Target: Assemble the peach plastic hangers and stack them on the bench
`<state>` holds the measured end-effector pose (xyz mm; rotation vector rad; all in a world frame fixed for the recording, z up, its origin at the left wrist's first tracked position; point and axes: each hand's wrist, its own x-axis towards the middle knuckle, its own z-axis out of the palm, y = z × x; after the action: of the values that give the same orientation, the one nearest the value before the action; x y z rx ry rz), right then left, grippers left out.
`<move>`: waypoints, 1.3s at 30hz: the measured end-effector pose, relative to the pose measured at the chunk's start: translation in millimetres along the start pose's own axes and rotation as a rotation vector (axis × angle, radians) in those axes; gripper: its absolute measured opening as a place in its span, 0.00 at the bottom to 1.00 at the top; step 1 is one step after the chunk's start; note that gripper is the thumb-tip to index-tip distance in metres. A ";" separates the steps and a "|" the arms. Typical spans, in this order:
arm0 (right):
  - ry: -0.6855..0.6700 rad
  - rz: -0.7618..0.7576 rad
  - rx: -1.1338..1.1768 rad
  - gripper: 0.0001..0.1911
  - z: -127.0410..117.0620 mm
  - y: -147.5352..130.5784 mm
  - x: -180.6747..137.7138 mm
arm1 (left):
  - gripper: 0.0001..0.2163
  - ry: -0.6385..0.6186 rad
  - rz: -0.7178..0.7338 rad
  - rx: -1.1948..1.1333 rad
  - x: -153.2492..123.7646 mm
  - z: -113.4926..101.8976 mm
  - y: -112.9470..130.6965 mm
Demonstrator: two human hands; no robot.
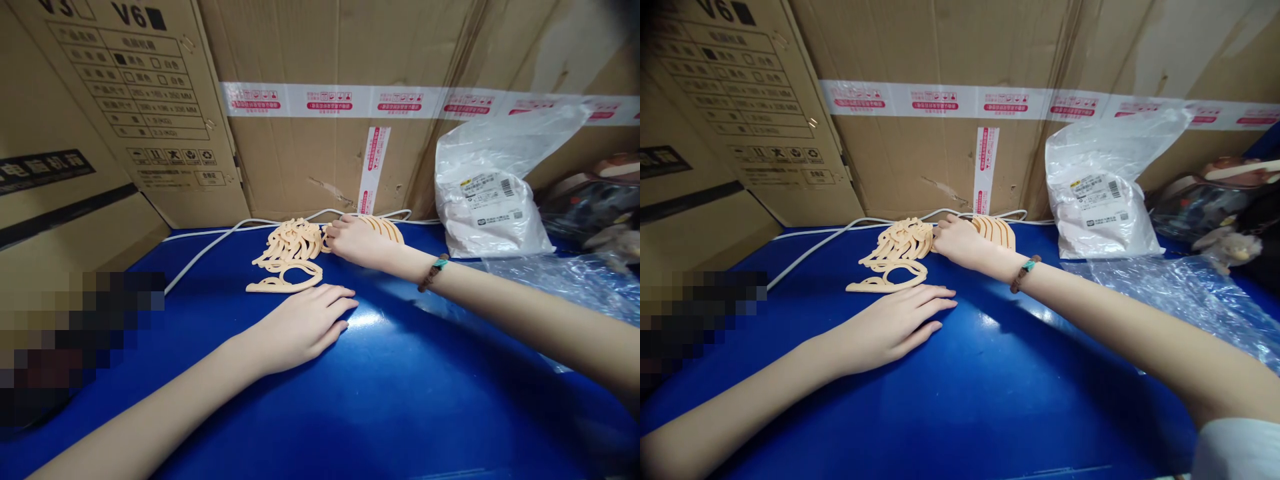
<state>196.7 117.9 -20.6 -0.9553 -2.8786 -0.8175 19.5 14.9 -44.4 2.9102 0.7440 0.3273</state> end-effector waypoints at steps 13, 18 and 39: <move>0.030 0.126 0.096 0.10 -21.2 9.7 -15.0 | 0.15 -0.009 0.001 -0.001 0.5 -1.1 -0.2; 0.091 0.114 0.156 0.09 -31.0 6.6 -50.8 | 0.16 0.102 -0.126 -0.136 -0.1 -4.3 -0.6; 0.206 0.082 0.361 0.10 -31.8 -25.2 -127.6 | 0.12 0.179 0.031 0.169 3.0 -8.0 -5.8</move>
<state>281.6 14.5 -25.4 -0.8803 -2.6594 -0.3471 17.5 21.9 -37.1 3.0840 0.7882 0.5607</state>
